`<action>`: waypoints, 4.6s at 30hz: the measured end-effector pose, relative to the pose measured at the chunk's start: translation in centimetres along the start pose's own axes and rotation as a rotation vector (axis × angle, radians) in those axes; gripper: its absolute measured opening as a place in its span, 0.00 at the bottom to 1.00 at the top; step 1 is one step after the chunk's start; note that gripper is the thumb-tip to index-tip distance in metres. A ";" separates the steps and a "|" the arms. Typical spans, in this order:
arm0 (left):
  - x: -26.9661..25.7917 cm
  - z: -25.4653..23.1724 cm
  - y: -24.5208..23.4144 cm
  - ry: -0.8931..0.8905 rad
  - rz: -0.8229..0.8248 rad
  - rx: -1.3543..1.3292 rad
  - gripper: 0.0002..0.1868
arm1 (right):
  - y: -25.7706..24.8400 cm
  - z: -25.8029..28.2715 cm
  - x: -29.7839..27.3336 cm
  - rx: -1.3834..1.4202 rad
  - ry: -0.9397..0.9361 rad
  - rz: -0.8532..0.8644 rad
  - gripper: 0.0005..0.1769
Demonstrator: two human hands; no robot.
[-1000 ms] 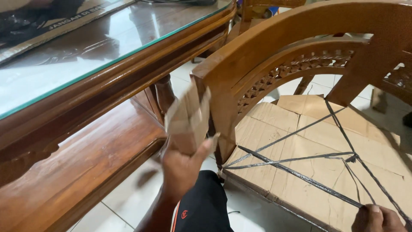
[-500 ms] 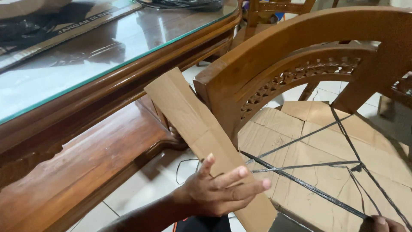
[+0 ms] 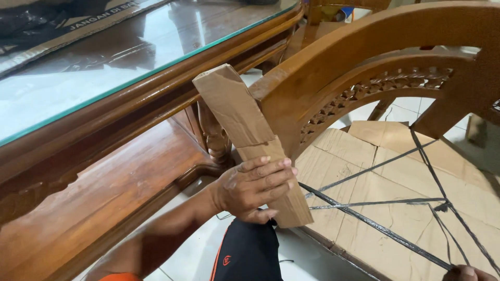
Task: Wrapping wooden chair components with cardboard and securing them with plastic string for transport
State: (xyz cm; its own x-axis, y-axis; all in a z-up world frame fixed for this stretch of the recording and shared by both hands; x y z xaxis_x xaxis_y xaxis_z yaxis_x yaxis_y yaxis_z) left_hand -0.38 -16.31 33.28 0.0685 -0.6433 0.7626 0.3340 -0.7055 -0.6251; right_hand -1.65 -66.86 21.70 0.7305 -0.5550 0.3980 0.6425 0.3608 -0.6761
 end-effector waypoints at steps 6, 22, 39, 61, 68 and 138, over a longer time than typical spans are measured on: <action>-1.0 1.3 1.0 -0.290 -0.594 0.400 0.47 | 1.6 0.7 -3.3 -0.027 0.006 -0.032 0.18; 0.5 0.1 -0.2 -1.024 -1.084 -0.681 0.43 | -1.0 0.3 -7.5 -0.364 -0.018 -0.018 0.24; 1.1 1.2 3.6 -1.216 -1.026 -0.385 0.34 | 4.2 -7.0 -7.0 0.132 0.037 -0.060 0.20; 2.0 2.2 -1.4 -0.979 -0.890 -0.391 0.30 | 1.8 -8.0 -6.2 -0.170 -0.099 0.140 0.20; 2.9 0.9 -0.6 -1.100 -0.869 -0.614 0.32 | 1.8 -9.1 -6.2 -0.274 -0.147 0.143 0.21; 0.6 2.9 4.5 -0.964 -1.073 -0.092 0.39 | 2.7 6.9 0.8 -0.404 -0.861 0.395 0.23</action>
State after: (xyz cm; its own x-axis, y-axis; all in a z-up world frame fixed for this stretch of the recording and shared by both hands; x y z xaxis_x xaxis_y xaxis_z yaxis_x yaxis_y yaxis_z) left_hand 3.87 -19.06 31.41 0.4363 0.6201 0.6520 0.5725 -0.7503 0.3305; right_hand 2.24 -61.18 24.49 0.8932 0.3311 0.3043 0.3110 0.0337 -0.9498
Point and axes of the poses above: each hand's wrist, its own x-axis towards the middle knuckle, its own y-axis out of the palm, z = x × y, the point moved 4 cm from there along x, towards the middle knuckle, and after that the axes turned 15 degrees about -x, right-handed, at the moved point
